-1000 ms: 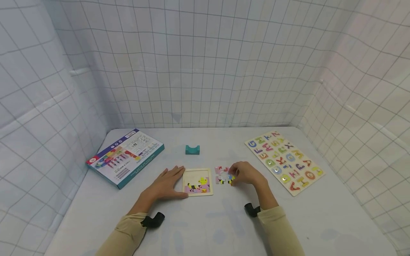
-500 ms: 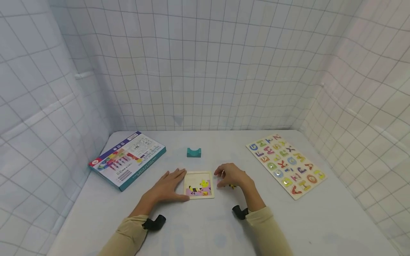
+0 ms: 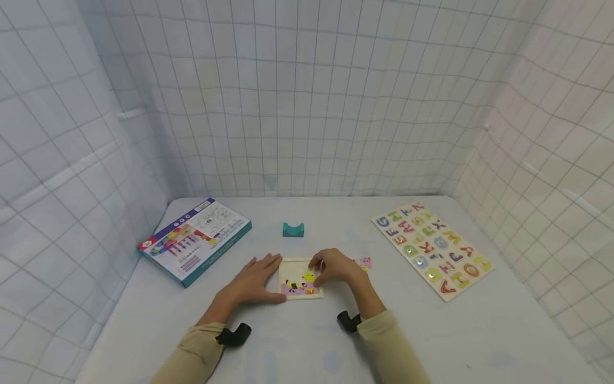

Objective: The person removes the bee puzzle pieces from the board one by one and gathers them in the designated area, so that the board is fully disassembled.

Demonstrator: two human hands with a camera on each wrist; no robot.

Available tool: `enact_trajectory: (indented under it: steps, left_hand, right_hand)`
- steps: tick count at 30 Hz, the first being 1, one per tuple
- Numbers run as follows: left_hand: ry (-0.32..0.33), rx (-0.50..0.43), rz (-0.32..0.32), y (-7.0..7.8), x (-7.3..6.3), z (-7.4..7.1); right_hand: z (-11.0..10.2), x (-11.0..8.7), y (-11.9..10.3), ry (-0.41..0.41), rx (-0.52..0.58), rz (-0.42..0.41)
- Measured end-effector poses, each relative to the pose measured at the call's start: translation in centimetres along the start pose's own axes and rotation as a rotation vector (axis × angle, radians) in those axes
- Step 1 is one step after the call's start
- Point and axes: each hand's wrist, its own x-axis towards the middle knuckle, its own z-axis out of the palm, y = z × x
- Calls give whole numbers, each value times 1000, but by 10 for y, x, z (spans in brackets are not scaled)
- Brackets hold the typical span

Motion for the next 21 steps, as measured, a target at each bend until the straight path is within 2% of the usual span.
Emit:
enact_trajectory:
  steps: [8, 21]
  left_hand:
    - [-7, 6, -12, 4, -1, -2]
    - [0, 4, -16, 0, 1, 1]
  right_hand:
    - [3, 4, -4, -19, -47, 18]
    - [3, 5, -4, -34, -45, 25]
